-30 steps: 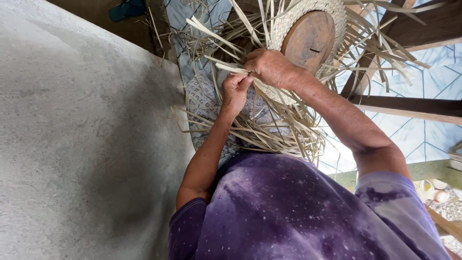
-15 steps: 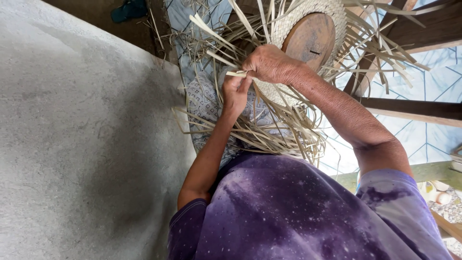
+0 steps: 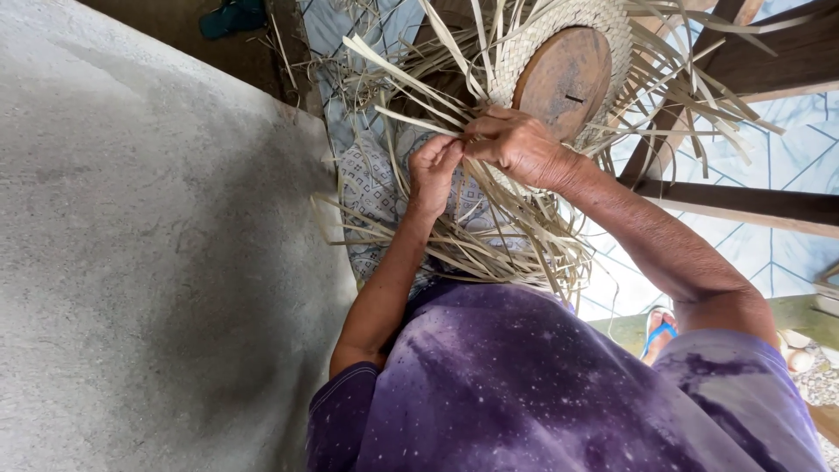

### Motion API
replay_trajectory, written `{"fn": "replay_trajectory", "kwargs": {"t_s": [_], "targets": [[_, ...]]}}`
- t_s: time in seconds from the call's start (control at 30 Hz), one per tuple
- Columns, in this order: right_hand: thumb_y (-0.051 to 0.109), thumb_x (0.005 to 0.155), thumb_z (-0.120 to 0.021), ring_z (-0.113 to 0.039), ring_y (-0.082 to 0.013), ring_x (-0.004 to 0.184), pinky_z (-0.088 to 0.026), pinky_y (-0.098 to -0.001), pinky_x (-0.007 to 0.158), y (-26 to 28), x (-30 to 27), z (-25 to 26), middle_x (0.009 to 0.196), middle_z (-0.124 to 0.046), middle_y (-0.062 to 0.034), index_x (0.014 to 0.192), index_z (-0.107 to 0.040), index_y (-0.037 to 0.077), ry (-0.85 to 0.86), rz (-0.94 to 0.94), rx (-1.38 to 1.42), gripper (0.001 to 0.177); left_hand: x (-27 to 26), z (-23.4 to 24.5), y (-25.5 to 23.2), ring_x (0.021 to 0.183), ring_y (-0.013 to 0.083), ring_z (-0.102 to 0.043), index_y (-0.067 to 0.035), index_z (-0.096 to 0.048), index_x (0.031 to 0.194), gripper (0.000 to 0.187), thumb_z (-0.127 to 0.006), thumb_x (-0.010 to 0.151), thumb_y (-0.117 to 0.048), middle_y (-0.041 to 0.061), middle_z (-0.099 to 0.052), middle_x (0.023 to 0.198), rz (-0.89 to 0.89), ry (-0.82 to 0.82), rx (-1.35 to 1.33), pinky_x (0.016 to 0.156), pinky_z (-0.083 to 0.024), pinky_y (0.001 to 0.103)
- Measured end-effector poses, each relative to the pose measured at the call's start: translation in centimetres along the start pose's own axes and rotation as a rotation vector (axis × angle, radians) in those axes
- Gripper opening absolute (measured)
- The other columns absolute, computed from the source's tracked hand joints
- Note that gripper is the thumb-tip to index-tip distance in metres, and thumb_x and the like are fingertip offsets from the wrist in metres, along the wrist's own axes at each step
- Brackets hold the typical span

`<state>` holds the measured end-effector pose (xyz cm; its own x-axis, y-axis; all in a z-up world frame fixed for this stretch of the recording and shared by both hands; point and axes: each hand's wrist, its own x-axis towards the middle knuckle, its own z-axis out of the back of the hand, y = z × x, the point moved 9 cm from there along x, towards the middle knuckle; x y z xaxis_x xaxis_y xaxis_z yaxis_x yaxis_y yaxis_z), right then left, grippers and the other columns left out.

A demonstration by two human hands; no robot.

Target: Weaving a hat from dried plant fibers around a wooden mold

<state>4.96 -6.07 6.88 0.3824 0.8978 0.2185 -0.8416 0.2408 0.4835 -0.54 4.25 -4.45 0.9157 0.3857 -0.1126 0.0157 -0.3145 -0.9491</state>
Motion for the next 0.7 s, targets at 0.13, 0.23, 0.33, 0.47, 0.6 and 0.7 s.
{"fn": "replay_trajectory", "kwargs": {"t_s": [0.13,0.23,0.33,0.47,0.6,0.7], "targets": [[0.005,0.096,-0.076,-0.073,-0.0336,0.099,-0.06,-0.0435,0.095,-1.8,0.8,0.7,0.099,-0.077,-0.0124,0.106,-0.081,0.01,0.027,-0.064,0.139,0.012,0.8,0.6,1.8,0.078,0.0016,-0.06,-0.005,-0.075,0.101,0.009,-0.073,0.097,-0.013,-0.002,-0.071,0.08,-0.017,0.0,-0.019,0.076,-0.055,0.021],[0.001,0.099,-0.074,-0.073,-0.0349,0.098,-0.059,-0.0463,0.096,-2.9,2.0,0.8,0.1,-0.077,-0.0147,0.105,-0.08,0.006,0.044,-0.093,0.247,0.01,0.9,1.0,2.2,0.078,0.0006,-0.06,-0.002,-0.075,0.103,0.013,-0.074,0.097,-0.013,0.0,-0.072,0.081,0.009,-0.02,-0.076,0.075,-0.055,0.02],[0.008,0.099,-0.075,-0.076,-0.0242,0.087,-0.065,-0.036,0.077,-2.2,2.8,0.6,0.103,-0.074,-0.0088,0.099,-0.076,0.006,0.083,0.052,0.187,0.002,1.0,0.5,1.0,0.077,0.0114,-0.052,0.002,-0.073,0.106,0.025,-0.073,0.096,-0.021,0.002,-0.062,0.081,-0.111,0.087,-0.046,0.07,-0.048,0.026],[0.014,0.088,-0.084,-0.063,-0.022,0.092,-0.058,-0.0395,0.089,-0.6,1.5,-0.8,0.091,-0.066,0.0013,0.105,-0.076,0.018,0.059,0.188,-0.062,0.019,0.9,0.2,0.4,0.076,0.0148,-0.065,-0.002,-0.073,0.104,0.017,-0.075,0.094,-0.015,0.005,-0.072,0.088,-0.12,0.075,-0.031,0.07,-0.06,0.027],[0.014,0.091,-0.083,-0.072,-0.0239,0.099,-0.064,-0.0394,0.09,-0.1,1.4,-0.6,0.101,-0.077,-0.0052,0.107,-0.078,0.015,-0.004,0.22,-0.045,0.017,1.1,-0.3,-0.9,0.07,0.0128,-0.063,-0.003,-0.073,0.098,0.016,-0.075,0.093,-0.018,0.004,-0.071,0.082,-0.126,0.055,0.069,0.065,-0.056,0.025],[0.001,0.096,-0.078,-0.077,-0.0243,0.091,-0.068,-0.0374,0.073,-1.7,2.2,-0.7,0.102,-0.076,-0.0066,0.094,-0.077,0.011,0.025,0.177,0.03,0.01,0.9,-0.5,-1.4,0.071,0.0072,-0.045,-0.006,-0.068,0.09,0.019,-0.069,0.098,-0.024,-0.004,-0.055,0.075,-0.134,0.108,0.079,0.065,-0.04,0.023]]}}
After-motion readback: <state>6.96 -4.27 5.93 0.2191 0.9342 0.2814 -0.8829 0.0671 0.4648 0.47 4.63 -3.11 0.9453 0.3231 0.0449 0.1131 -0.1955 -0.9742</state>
